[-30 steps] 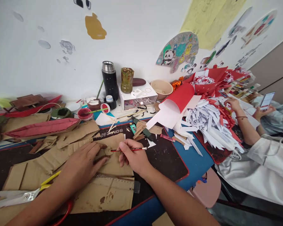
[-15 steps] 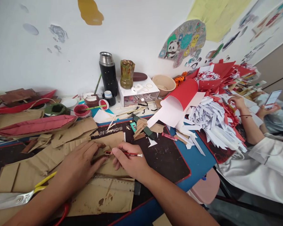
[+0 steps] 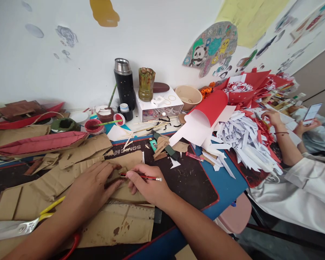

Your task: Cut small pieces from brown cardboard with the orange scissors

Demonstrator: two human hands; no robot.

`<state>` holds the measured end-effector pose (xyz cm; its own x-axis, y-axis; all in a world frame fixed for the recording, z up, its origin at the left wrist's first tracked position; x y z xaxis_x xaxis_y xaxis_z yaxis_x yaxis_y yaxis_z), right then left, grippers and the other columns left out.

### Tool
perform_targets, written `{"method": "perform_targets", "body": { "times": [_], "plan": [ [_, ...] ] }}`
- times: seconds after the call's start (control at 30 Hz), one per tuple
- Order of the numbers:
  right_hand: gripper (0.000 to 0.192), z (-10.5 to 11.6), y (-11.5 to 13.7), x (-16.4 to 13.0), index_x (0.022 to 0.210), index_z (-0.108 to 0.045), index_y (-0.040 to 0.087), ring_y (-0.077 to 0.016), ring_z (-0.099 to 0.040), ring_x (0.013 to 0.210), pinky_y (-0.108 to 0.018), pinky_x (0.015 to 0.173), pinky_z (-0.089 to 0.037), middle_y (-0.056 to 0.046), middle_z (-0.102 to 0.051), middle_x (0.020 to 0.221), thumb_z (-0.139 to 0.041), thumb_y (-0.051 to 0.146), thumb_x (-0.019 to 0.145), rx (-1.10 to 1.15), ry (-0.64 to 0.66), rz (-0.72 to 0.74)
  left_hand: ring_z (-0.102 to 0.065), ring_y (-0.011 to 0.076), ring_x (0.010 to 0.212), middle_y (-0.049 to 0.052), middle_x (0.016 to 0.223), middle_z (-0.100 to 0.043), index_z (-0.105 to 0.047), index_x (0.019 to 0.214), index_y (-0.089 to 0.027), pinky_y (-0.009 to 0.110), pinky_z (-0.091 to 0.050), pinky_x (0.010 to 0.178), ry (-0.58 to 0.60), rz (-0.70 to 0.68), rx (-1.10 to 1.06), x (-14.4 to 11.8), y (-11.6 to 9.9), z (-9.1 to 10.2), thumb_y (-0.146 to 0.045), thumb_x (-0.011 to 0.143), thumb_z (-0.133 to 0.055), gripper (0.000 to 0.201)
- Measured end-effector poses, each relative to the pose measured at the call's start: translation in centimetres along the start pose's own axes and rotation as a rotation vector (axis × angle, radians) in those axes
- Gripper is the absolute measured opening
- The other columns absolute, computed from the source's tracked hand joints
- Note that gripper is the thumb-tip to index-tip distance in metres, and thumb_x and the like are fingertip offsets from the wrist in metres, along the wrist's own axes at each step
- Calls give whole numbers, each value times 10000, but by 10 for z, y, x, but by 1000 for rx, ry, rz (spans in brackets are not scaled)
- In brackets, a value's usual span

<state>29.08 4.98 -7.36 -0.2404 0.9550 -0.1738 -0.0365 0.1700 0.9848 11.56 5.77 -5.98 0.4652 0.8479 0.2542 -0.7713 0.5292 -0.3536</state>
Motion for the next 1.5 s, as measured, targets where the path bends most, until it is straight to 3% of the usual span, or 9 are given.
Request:
{"method": "perform_targets", "body": {
  "times": [0.87,1.5],
  "plan": [
    [374,0,-4,1,847,-692,202,-118,-654,522,-214,495,-462,-5,-717,707,-695,534,1019,-11,9,16,-743,340,969,114,1017,-776,-657,1095,-221,471,-596,864,-9,-38,34,0,-1,0,-280,1008,-599,120],
    [412,4,-4,0,894,-698,184,-112,-651,489,-203,465,-457,-8,-719,701,-698,580,1010,30,-29,22,-747,330,956,108,995,-761,-624,1097,-219,452,-601,852,-17,-68,79,0,-3,1,-272,1014,-618,99]
  ]
}}
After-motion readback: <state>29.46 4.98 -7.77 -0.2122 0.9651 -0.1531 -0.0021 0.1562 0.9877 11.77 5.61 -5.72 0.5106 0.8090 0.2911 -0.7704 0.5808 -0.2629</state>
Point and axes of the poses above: each hand's wrist, its own x-axis towards the middle knuckle, its own z-axis out of the back of the hand, y = z × x, the point moved 6 cm from there along x, towards the middle knuckle
